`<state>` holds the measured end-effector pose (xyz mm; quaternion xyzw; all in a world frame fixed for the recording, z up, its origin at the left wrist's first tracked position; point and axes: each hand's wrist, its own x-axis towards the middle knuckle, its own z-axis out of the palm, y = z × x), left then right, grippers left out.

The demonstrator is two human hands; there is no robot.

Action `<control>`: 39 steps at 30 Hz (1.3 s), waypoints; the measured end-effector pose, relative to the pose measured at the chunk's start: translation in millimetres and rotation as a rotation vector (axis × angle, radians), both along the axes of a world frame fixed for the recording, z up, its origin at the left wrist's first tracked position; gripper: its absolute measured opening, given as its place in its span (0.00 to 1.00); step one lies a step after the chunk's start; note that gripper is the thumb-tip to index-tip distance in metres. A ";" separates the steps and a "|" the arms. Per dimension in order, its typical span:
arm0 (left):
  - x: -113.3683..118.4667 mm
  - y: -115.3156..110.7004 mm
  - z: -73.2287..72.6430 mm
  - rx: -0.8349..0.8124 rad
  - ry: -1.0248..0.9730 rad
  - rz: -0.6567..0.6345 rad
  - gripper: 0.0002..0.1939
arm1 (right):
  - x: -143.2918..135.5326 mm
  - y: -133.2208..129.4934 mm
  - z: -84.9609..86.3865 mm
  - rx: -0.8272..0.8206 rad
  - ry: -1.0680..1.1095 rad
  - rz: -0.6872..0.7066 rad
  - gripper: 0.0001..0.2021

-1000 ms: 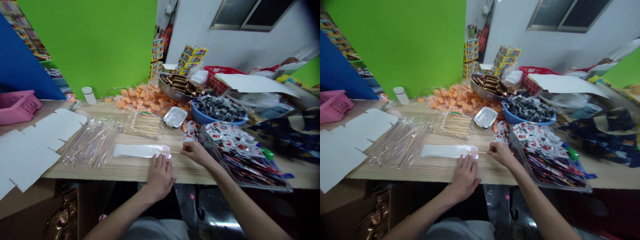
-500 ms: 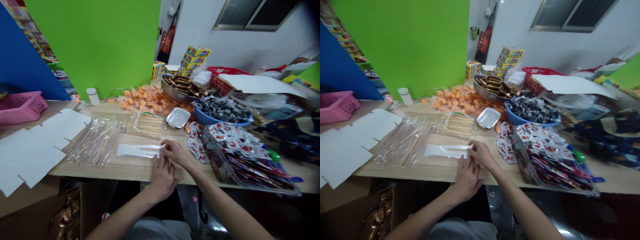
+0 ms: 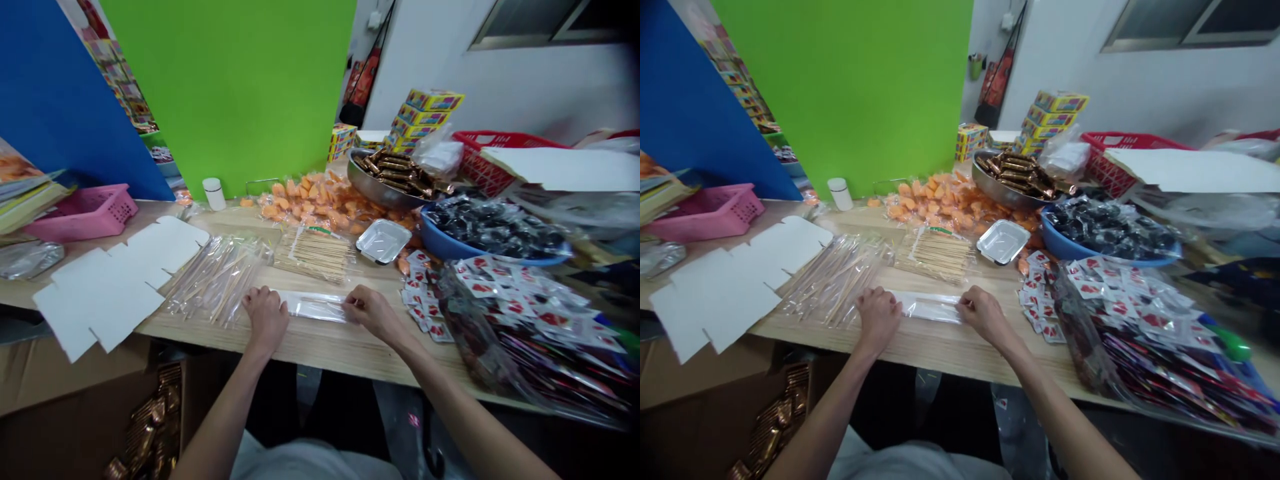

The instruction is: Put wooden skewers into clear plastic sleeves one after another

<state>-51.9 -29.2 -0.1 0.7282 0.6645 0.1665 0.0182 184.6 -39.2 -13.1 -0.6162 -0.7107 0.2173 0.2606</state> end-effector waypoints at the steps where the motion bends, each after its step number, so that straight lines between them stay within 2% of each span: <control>1: -0.5 2.3 -1.4 -0.024 0.004 -0.009 0.07 | 0.0 0.3 0.2 0.012 -0.010 0.015 0.07; 7: 3.7 4.9 -6.9 -0.071 -0.093 0.041 0.07 | 15.9 -4.2 7.9 0.037 -0.083 0.010 0.06; 13: 2.1 6.5 -9.5 -0.070 -0.136 0.036 0.07 | 59.0 -21.5 16.1 0.056 -0.119 -0.099 0.09; 16: 4.0 6.3 -2.8 -0.071 -0.125 0.028 0.08 | 74.8 -33.4 22.1 0.048 -0.063 -0.129 0.11; 18: 9.0 3.7 10.9 -0.008 -0.119 -0.006 0.08 | 74.9 -39.8 29.0 0.040 -0.021 -0.092 0.11; 20: 17.9 -1.8 31.7 0.095 -0.123 -0.114 0.13 | 64.4 -44.3 38.8 0.022 -0.002 -0.015 0.11; 22: 29.1 -10.8 53.9 0.123 -0.123 -0.338 0.15 | 45.1 -47.8 50.7 0.002 -0.004 0.070 0.10; 24: 39.6 -22.4 68.2 -0.009 -0.097 -0.609 0.11 | 21.4 -51.2 62.2 0.001 -0.022 0.125 0.08; 25: 43.9 -27.9 69.9 -0.102 -0.085 -0.688 0.11 | 10.0 -52.5 66.7 0.007 -0.044 0.142 0.07; 26: 47.3 -32.2 67.6 -0.189 -0.090 -0.735 0.12 | 0.0 -53.3 70.1 0.031 -0.080 0.149 0.07; 28: 50.7 -35.6 53.6 -0.270 -0.117 -0.708 0.18 | -13.1 -52.7 73.6 0.055 -0.160 0.181 0.07; 30: 49.6 -33.0 34.1 -0.249 -0.136 -0.690 0.17 | -14.8 -49.1 73.9 0.089 -0.238 0.182 0.05; 32: 44.6 -29.1 16.8 -0.209 -0.182 -0.712 0.15 | -7.2 -44.0 72.9 0.147 -0.254 0.117 0.03; 36: 37.0 -27.5 -1.9 -0.203 -0.341 -0.743 0.14 | 6.7 -37.6 68.2 0.186 -0.011 -0.098 0.16; 38: 39.8 -28.7 -6.1 -0.237 -0.417 -0.724 0.15 | -0.3 -38.3 63.8 0.132 0.097 -0.110 0.20; 39: 42.5 -29.3 -7.6 -0.260 -0.461 -0.708 0.16 | -7.1 -39.3 60.8 0.110 0.115 -0.062 0.20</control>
